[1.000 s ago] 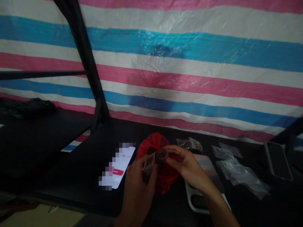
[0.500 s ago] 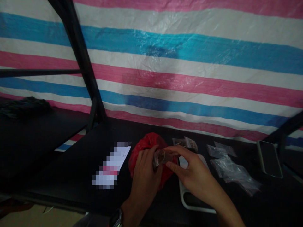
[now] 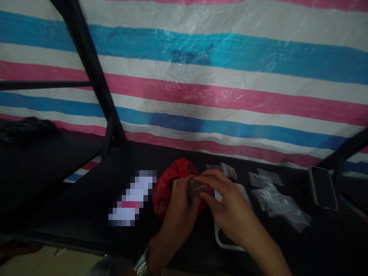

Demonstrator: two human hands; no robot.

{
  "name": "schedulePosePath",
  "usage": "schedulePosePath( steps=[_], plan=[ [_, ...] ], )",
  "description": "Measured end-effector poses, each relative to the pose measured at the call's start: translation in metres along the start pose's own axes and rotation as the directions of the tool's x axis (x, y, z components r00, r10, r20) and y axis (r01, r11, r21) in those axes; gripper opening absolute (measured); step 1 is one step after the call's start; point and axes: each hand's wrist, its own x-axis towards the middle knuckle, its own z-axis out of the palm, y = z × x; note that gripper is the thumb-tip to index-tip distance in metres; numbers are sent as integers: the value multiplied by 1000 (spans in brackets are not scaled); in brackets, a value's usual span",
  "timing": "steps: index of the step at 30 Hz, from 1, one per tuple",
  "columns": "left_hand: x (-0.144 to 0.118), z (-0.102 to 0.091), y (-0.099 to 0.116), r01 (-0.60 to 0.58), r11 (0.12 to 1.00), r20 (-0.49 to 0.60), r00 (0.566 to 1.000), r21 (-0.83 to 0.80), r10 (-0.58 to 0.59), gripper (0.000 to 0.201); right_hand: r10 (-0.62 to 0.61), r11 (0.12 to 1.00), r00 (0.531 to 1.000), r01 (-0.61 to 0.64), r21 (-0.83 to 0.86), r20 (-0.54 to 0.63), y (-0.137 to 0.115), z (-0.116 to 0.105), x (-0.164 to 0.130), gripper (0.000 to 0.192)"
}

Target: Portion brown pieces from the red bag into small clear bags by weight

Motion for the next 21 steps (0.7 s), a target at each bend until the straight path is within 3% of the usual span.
schedulePosePath(
  steps=[6,13,21],
  plan=[
    [5,-1,7,157,965,51,987,-209,-150,34,-65,996,997,67,-60,38,-4,8,-1,61],
    [8,-11,12,210,943,9,977,-260,-215,38,9,1000,1000,-9,19,-28,-6,7,2,43],
    [6,-24,9,143,968,-73,984,-208,-161,27,189,907,978,-140,398,-86,14,31,16,25]
  ],
)
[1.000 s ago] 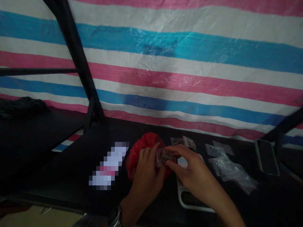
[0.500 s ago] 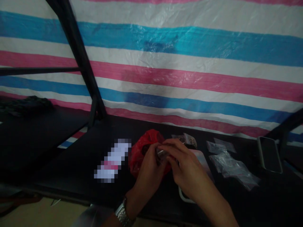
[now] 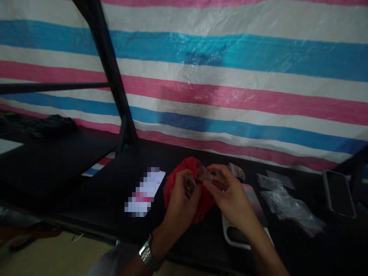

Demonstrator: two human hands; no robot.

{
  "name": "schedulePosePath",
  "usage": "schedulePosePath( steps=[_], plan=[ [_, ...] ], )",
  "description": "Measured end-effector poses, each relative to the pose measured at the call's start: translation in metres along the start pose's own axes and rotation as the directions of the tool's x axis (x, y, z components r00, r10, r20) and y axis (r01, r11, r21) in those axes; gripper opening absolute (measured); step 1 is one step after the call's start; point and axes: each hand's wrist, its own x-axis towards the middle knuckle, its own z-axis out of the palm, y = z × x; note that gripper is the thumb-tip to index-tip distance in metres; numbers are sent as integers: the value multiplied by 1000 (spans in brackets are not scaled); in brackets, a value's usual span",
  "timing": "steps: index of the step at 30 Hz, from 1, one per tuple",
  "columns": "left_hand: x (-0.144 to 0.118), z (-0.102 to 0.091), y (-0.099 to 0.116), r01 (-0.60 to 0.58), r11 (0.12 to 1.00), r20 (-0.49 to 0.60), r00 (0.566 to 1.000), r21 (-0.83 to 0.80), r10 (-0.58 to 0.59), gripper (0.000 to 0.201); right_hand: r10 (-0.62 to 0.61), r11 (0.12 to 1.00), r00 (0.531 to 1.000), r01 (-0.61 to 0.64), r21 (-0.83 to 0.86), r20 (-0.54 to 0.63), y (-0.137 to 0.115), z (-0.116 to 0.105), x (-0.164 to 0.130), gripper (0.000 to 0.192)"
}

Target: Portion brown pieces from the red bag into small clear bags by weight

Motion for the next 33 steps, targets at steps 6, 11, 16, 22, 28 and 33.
schedulePosePath(
  steps=[6,11,16,22,28,33],
  plan=[
    [2,-11,1,-135,991,-105,985,12,136,44,0,997,996,-7,-82,-85,29,19,6,17],
    [7,-15,0,-138,988,-73,988,-62,134,47,-7,960,1000,-2,-278,-29,28,20,3,15],
    [20,-19,10,4,952,-66,997,-305,-25,31,-121,928,992,129,-349,45,12,13,1,19],
    [19,-19,16,186,803,197,976,-567,-87,36,-40,999,998,39,18,49,-2,6,-5,26],
    [7,-3,12,325,783,454,889,-530,-62,36,114,963,963,-167,212,243,-5,-11,-13,26],
    [4,13,1,97,892,338,939,-442,65,56,234,965,967,-243,93,98,2,-64,-22,28]
  ],
)
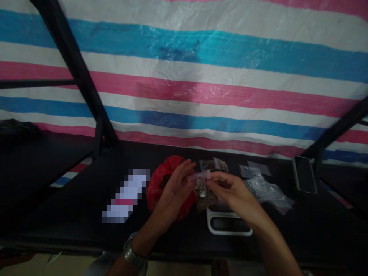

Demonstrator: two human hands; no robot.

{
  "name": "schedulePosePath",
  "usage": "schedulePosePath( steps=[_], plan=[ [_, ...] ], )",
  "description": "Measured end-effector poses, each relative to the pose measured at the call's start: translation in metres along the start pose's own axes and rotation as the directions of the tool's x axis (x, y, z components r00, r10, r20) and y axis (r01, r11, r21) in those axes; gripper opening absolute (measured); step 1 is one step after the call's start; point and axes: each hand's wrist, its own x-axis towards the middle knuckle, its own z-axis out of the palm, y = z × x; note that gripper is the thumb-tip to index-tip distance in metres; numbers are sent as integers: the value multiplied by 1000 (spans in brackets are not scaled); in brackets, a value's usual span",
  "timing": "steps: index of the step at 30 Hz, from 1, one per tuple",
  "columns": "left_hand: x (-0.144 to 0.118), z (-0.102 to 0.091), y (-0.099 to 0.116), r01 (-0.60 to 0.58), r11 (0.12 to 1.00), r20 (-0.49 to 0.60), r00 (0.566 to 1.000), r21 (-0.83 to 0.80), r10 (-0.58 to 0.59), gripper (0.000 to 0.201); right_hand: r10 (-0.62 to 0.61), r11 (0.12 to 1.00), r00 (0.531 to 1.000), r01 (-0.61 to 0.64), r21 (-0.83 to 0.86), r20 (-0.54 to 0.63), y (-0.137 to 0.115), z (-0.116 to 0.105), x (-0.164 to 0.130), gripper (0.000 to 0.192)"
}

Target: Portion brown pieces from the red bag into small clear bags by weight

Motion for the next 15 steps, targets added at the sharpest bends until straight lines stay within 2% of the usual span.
schedulePosePath(
  steps=[3,5,8,10,13,15],
  plan=[
    [-1,3,-4,-124,961,-103,983,247,153,43,61,995,990,-70,-69,-129,14,-37,-4,36],
    [-4,5,-5,-197,865,-109,955,461,276,31,98,983,980,-122,-140,-171,26,-55,-4,41],
    [-12,10,-4,-357,635,21,881,685,472,30,41,934,959,-136,-330,-279,41,-71,-3,44],
    [-22,17,-4,-470,511,137,818,720,559,32,-72,879,919,-125,-460,-387,46,-80,-3,45],
    [-43,30,-11,-619,431,307,741,657,597,32,-187,808,850,-152,-569,-493,49,-97,-6,48],
    [-60,40,-21,-636,412,346,733,652,585,34,-220,788,812,-179,-590,-541,52,-108,-10,54]
  ],
)
